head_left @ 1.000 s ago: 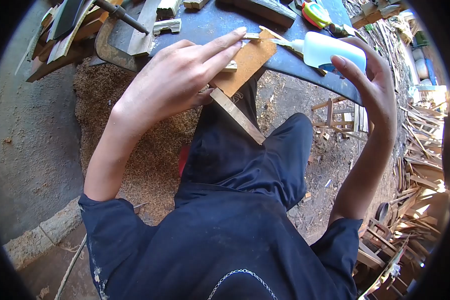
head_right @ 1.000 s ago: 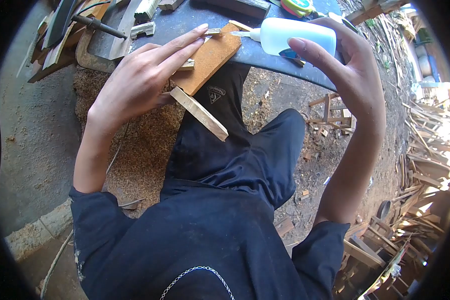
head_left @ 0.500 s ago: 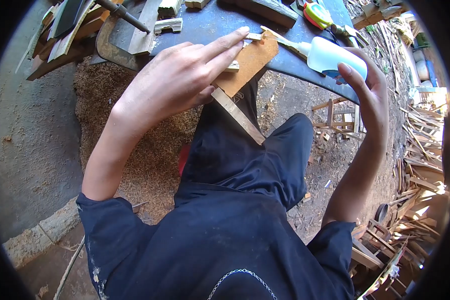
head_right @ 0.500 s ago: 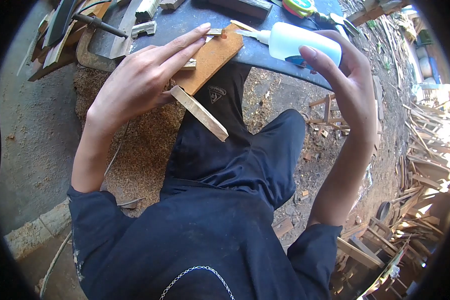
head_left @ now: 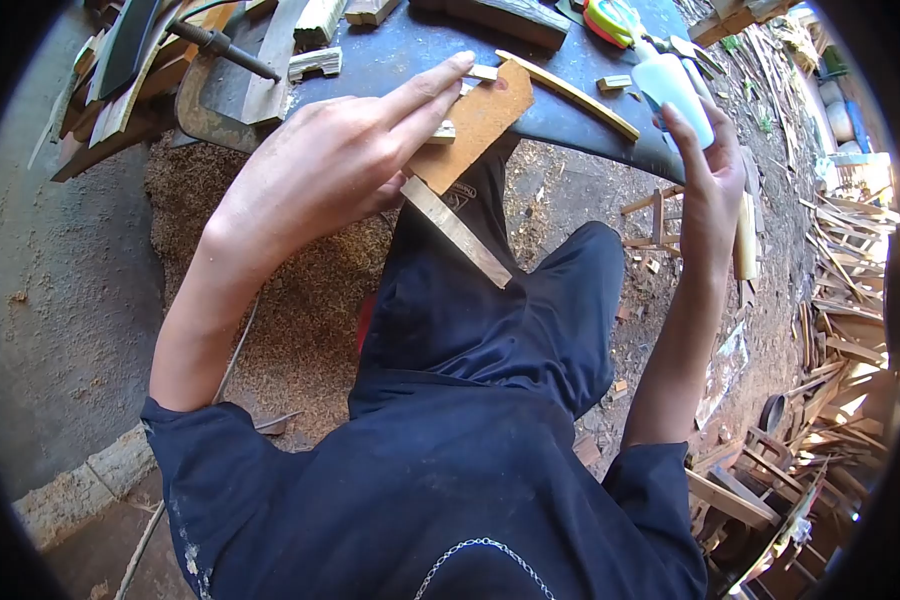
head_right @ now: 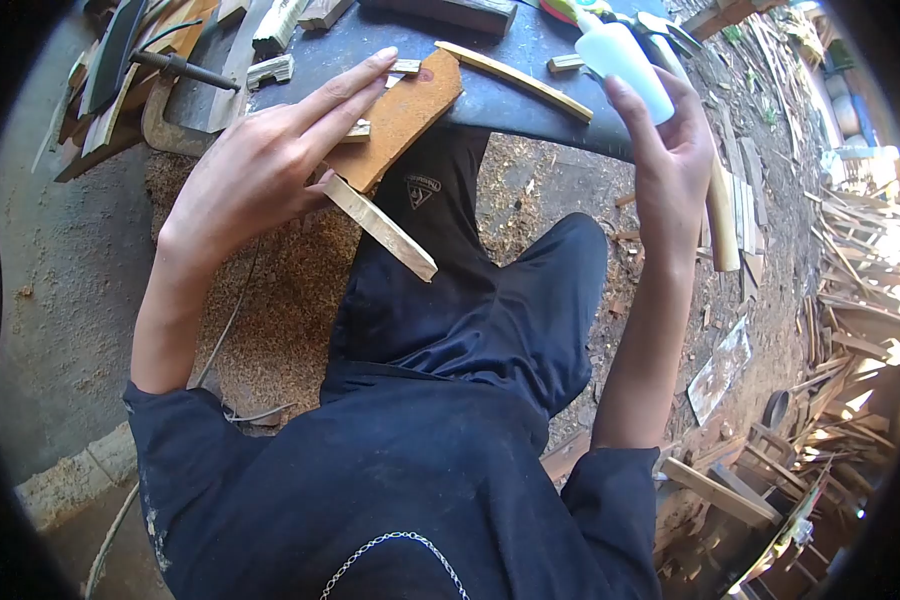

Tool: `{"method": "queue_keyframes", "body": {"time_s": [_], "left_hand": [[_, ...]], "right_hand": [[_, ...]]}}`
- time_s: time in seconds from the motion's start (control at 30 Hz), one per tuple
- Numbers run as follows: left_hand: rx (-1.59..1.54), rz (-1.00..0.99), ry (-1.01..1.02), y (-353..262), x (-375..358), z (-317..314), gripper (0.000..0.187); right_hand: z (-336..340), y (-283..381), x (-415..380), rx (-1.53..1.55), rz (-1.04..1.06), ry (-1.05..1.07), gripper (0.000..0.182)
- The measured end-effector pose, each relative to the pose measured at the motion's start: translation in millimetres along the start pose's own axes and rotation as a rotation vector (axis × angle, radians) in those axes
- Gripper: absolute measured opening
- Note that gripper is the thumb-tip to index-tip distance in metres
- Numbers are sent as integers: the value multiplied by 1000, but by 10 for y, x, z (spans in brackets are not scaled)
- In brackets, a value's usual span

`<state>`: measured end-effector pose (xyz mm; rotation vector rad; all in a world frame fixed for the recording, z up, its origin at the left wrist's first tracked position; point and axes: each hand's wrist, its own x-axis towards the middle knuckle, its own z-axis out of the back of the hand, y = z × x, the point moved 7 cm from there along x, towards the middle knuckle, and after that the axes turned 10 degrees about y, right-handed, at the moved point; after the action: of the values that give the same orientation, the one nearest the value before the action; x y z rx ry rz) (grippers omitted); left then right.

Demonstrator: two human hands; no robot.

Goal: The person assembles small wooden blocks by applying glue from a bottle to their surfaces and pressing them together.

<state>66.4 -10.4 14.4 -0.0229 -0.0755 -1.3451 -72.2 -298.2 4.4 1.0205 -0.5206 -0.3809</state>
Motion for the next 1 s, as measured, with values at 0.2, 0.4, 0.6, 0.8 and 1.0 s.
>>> {"method": "queue_keyframes", "body": {"time_s": [0.2,0.4,0.6,0.8,1.0], "left_hand": [[-7,6,-1,4,11,-12,88],[26,2,15,-7,6,16,88],[14,-23,-31,-5,6,7,89],[14,-9,-22,0,7,-15,89],[20,-12,-31,-2,-3,-14,86]], "right_hand": [[-68,-82,93,415,66,-20,54],[100,-408,222,763,32,-139,45],[124,-350,211,1011,3,-25,49],[155,-170,213,-47,40,-59,45],[113,-221,178,-362,97,-101,85]]}}
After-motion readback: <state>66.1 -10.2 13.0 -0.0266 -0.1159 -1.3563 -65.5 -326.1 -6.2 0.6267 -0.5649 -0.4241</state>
